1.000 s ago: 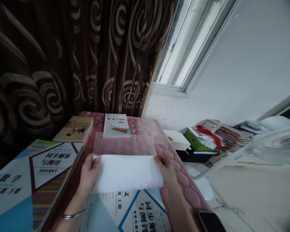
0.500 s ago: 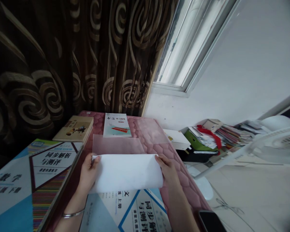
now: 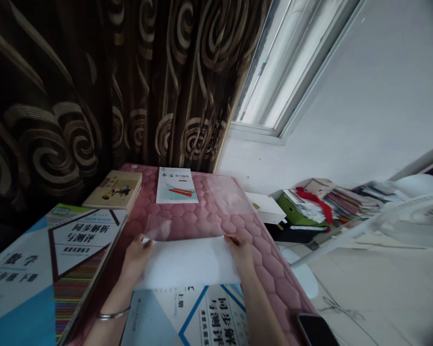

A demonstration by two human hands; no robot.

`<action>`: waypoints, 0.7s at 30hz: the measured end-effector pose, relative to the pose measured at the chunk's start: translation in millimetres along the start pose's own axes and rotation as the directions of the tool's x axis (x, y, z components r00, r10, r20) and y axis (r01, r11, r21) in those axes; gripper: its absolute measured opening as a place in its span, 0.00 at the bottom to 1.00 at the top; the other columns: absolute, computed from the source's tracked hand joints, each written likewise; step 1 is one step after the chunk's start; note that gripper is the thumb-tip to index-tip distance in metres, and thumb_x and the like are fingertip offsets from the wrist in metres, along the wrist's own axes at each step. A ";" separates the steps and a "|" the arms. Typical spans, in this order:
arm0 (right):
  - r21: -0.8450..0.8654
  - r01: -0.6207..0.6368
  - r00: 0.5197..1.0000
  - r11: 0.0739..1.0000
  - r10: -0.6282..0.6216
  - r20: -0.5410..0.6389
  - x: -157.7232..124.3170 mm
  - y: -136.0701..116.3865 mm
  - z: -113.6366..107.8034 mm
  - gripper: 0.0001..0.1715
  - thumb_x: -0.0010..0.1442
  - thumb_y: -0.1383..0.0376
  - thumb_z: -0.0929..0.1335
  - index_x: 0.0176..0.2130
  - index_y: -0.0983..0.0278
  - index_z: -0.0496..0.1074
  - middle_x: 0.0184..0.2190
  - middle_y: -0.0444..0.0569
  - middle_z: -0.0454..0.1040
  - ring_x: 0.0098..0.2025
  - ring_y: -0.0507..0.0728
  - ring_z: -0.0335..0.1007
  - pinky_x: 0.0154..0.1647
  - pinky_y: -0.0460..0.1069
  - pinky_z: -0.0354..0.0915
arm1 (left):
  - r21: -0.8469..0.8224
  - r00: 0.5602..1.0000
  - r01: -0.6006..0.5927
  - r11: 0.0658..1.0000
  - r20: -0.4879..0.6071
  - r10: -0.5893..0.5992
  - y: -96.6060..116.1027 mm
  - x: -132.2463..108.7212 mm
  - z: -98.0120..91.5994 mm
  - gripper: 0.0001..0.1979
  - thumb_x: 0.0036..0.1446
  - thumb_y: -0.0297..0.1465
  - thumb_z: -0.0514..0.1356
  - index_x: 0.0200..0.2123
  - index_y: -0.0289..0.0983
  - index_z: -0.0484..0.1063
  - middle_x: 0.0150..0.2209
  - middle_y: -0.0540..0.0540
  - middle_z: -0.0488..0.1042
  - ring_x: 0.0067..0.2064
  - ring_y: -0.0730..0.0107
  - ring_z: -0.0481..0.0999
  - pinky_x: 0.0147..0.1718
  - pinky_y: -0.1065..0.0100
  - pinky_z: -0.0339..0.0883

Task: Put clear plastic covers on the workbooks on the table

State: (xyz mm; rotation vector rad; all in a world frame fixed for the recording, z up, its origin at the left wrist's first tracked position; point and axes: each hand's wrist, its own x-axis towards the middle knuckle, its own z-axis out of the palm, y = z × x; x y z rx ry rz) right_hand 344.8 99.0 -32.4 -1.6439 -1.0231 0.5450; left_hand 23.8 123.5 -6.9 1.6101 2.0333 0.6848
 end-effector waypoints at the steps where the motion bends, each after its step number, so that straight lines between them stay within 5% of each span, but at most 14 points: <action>1: -0.034 -0.003 1.000 0.999 0.003 0.006 -0.6 2.2 0.6 0.10 0.46 0.59 0.67 0.26 0.63 0.74 0.24 0.48 0.77 0.29 0.59 0.72 0.32 0.51 0.65 | 0.027 0.999 0.004 1.000 0.036 -0.005 1.6 -1.8 -1.2 0.06 0.57 0.31 0.54 0.35 0.37 0.69 0.34 0.42 0.79 0.40 0.61 0.79 0.37 0.69 0.66; 5: -0.268 0.023 0.997 0.963 -0.003 0.074 -5.9 7.2 -0.1 0.08 0.50 0.62 0.66 0.28 0.62 0.74 0.27 0.48 0.78 0.31 0.59 0.74 0.32 0.49 0.63 | 0.113 0.993 0.014 0.994 0.114 -0.027 6.6 -7.2 -3.4 0.07 0.59 0.29 0.52 0.39 0.35 0.68 0.36 0.40 0.79 0.40 0.61 0.80 0.37 0.69 0.66; 11: -0.511 0.019 0.993 0.860 0.043 0.108 -11.6 4.2 -2.5 0.09 0.55 0.63 0.65 0.30 0.62 0.76 0.30 0.50 0.79 0.32 0.58 0.75 0.30 0.47 0.59 | 0.268 0.996 0.001 0.963 0.083 -0.024 11.0 -19.0 -0.9 0.19 0.60 0.32 0.51 0.51 0.26 0.63 0.41 0.31 0.77 0.43 0.52 0.79 0.39 0.62 0.68; 15: -0.536 0.032 0.992 0.844 0.039 0.121 -13.2 3.4 -3.1 0.10 0.56 0.64 0.65 0.33 0.62 0.76 0.32 0.51 0.80 0.35 0.58 0.75 0.32 0.47 0.60 | 0.492 0.984 -0.131 0.861 -0.041 0.173 27.3 -33.1 0.1 0.23 0.61 0.26 0.47 0.58 0.30 0.63 0.57 0.25 0.66 0.57 0.43 0.69 0.52 0.46 0.62; 18: -0.539 0.039 0.991 0.841 0.038 0.131 -14.1 4.7 -3.7 0.09 0.57 0.65 0.65 0.32 0.62 0.76 0.31 0.50 0.80 0.36 0.57 0.76 0.32 0.46 0.61 | 0.425 0.921 -0.390 0.817 0.201 0.335 48.3 -39.6 8.5 0.27 0.57 0.19 0.45 0.55 0.40 0.69 0.65 0.36 0.59 0.63 0.48 0.62 0.58 0.43 0.56; 21: -0.542 0.040 0.989 0.839 0.043 0.140 -13.8 6.5 -4.7 0.09 0.56 0.65 0.65 0.33 0.62 0.76 0.31 0.50 0.79 0.34 0.57 0.75 0.32 0.46 0.61 | 0.198 0.739 -0.618 0.761 0.477 0.476 68.9 -42.9 27.1 0.29 0.55 0.18 0.45 0.54 0.44 0.70 0.67 0.44 0.56 0.66 0.56 0.58 0.61 0.47 0.54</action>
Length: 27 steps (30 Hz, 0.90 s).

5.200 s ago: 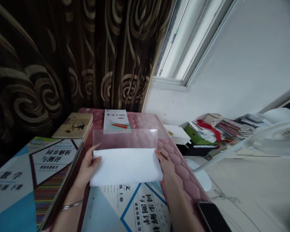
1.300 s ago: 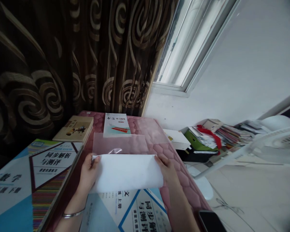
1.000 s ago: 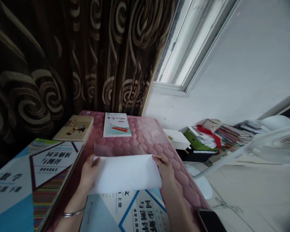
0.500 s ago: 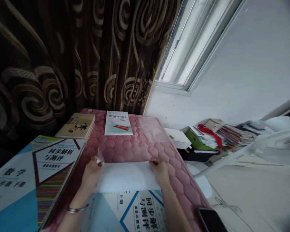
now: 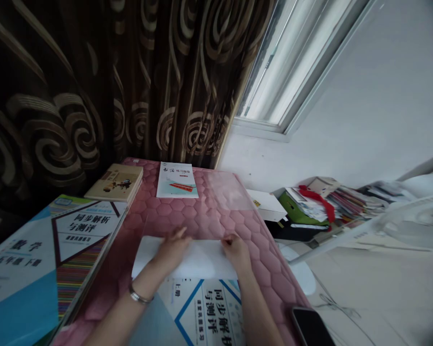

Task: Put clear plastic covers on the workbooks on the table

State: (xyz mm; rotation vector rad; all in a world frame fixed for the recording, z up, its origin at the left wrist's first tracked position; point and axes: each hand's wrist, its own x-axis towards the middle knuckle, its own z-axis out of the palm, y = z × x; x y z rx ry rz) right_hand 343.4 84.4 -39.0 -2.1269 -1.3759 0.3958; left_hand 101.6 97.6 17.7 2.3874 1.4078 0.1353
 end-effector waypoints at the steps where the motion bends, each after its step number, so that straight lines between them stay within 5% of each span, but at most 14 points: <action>1: -0.005 0.001 1.000 1.000 -0.001 0.004 0.3 0.9 -0.4 0.09 0.56 0.65 0.65 0.33 0.63 0.76 0.31 0.50 0.79 0.34 0.57 0.75 0.32 0.46 0.61 | -0.020 0.997 -0.066 0.998 0.035 0.066 5.9 5.1 3.9 0.29 0.55 0.18 0.45 0.55 0.43 0.70 0.68 0.44 0.55 0.67 0.57 0.56 0.62 0.47 0.52; 7: -0.013 0.023 0.999 1.000 -0.022 0.029 3.3 7.9 -6.2 0.08 0.55 0.65 0.67 0.31 0.63 0.76 0.31 0.51 0.79 0.36 0.59 0.76 0.32 0.47 0.61 | -0.036 0.987 -0.128 0.991 0.095 0.131 16.2 17.0 19.3 0.27 0.57 0.20 0.46 0.57 0.39 0.68 0.67 0.38 0.56 0.68 0.52 0.53 0.62 0.37 0.43; 27: 0.028 0.016 0.998 0.999 -0.017 0.061 3.8 8.9 -13.4 0.04 0.49 0.69 0.67 0.25 0.61 0.70 0.24 0.44 0.76 0.29 0.54 0.72 0.27 0.45 0.56 | -0.008 0.985 -0.136 0.991 0.102 0.137 7.2 20.5 20.5 0.23 0.61 0.26 0.46 0.58 0.40 0.66 0.68 0.38 0.52 0.69 0.48 0.49 0.61 0.33 0.41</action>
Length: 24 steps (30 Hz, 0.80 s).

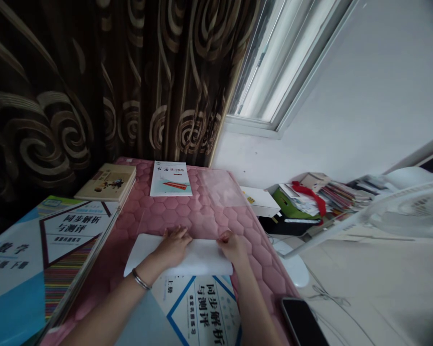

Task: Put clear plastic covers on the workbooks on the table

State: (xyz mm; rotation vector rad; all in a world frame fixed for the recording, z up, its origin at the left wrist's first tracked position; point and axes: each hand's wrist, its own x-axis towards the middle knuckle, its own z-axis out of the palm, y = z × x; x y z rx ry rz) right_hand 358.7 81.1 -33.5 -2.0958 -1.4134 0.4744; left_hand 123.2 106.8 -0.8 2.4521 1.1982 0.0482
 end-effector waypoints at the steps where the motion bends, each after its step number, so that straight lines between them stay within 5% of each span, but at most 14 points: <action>1: 0.004 0.000 1.000 1.000 0.000 0.003 -0.1 0.0 -0.3 0.04 0.49 0.69 0.67 0.24 0.61 0.70 0.24 0.44 0.76 0.29 0.54 0.72 0.27 0.45 0.56 | 0.008 1.000 0.002 1.000 0.003 -0.002 0.5 -0.2 -0.6 0.24 0.61 0.26 0.47 0.58 0.40 0.66 0.68 0.38 0.52 0.69 0.48 0.49 0.61 0.33 0.42; 19: 0.036 0.003 1.000 0.999 -0.003 0.002 0.4 0.1 -0.9 0.03 0.49 0.67 0.67 0.26 0.62 0.72 0.26 0.45 0.77 0.31 0.56 0.73 0.29 0.46 0.59 | 0.094 0.999 -0.013 0.995 -0.048 0.018 9.3 -2.9 -3.5 0.25 0.57 0.19 0.45 0.56 0.33 0.68 0.67 0.34 0.55 0.67 0.51 0.56 0.63 0.45 0.50; 24: 0.030 -0.006 1.000 1.000 0.006 -0.007 -0.4 -3.6 -1.8 0.03 0.48 0.68 0.67 0.24 0.62 0.72 0.25 0.46 0.76 0.30 0.56 0.73 0.29 0.46 0.58 | 0.052 0.999 0.013 0.999 -0.038 -0.011 8.0 -1.7 -1.0 0.26 0.57 0.21 0.46 0.58 0.33 0.67 0.66 0.32 0.55 0.67 0.48 0.56 0.61 0.38 0.48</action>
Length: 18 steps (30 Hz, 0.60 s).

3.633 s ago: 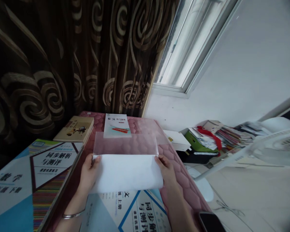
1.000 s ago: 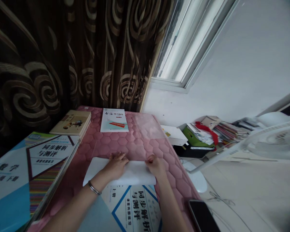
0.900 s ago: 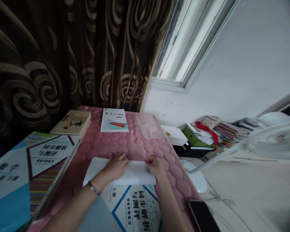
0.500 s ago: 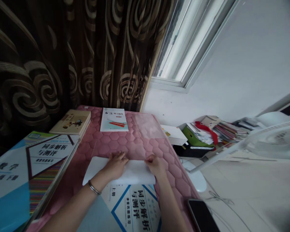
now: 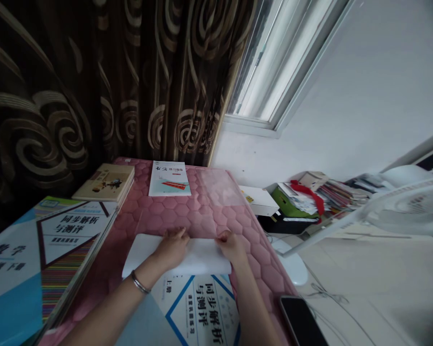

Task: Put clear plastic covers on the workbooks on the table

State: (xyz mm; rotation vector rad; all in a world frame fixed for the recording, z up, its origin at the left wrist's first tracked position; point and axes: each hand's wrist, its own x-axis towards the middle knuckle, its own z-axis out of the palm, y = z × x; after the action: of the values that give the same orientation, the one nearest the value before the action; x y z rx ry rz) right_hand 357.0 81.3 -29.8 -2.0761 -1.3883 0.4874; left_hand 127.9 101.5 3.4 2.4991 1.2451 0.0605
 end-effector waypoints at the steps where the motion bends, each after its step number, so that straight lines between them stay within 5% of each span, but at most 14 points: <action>1: -0.003 0.001 1.000 1.000 -0.001 0.000 0.0 -0.3 0.1 0.04 0.48 0.68 0.67 0.24 0.62 0.72 0.25 0.46 0.76 0.30 0.56 0.73 0.29 0.46 0.58 | -0.002 1.000 0.004 1.000 0.000 -0.004 -0.4 0.4 0.3 0.26 0.57 0.21 0.46 0.58 0.33 0.67 0.67 0.33 0.55 0.67 0.48 0.55 0.61 0.37 0.47; 6: -0.010 -0.007 1.000 1.000 0.007 0.012 1.2 3.6 2.3 0.03 0.49 0.67 0.67 0.26 0.62 0.73 0.26 0.45 0.76 0.31 0.55 0.72 0.29 0.46 0.58 | 0.000 0.999 0.032 0.999 0.031 -0.032 -0.5 1.8 -0.5 0.27 0.58 0.23 0.47 0.60 0.34 0.64 0.68 0.34 0.52 0.68 0.43 0.51 0.61 0.35 0.45; 18: -0.026 -0.027 0.998 0.999 0.029 0.053 2.2 2.3 1.8 0.03 0.51 0.68 0.68 0.26 0.62 0.71 0.28 0.46 0.77 0.32 0.55 0.72 0.29 0.45 0.58 | -0.002 1.000 0.006 1.000 0.012 -0.006 3.7 -3.3 -3.5 0.24 0.58 0.20 0.46 0.56 0.35 0.68 0.67 0.36 0.55 0.67 0.52 0.54 0.62 0.40 0.48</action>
State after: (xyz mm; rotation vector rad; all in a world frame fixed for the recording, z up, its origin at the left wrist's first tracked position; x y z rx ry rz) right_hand 358.4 83.2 -32.6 -2.1198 -1.4044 0.5428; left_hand 128.0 97.8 8.2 2.4898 1.2468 0.0452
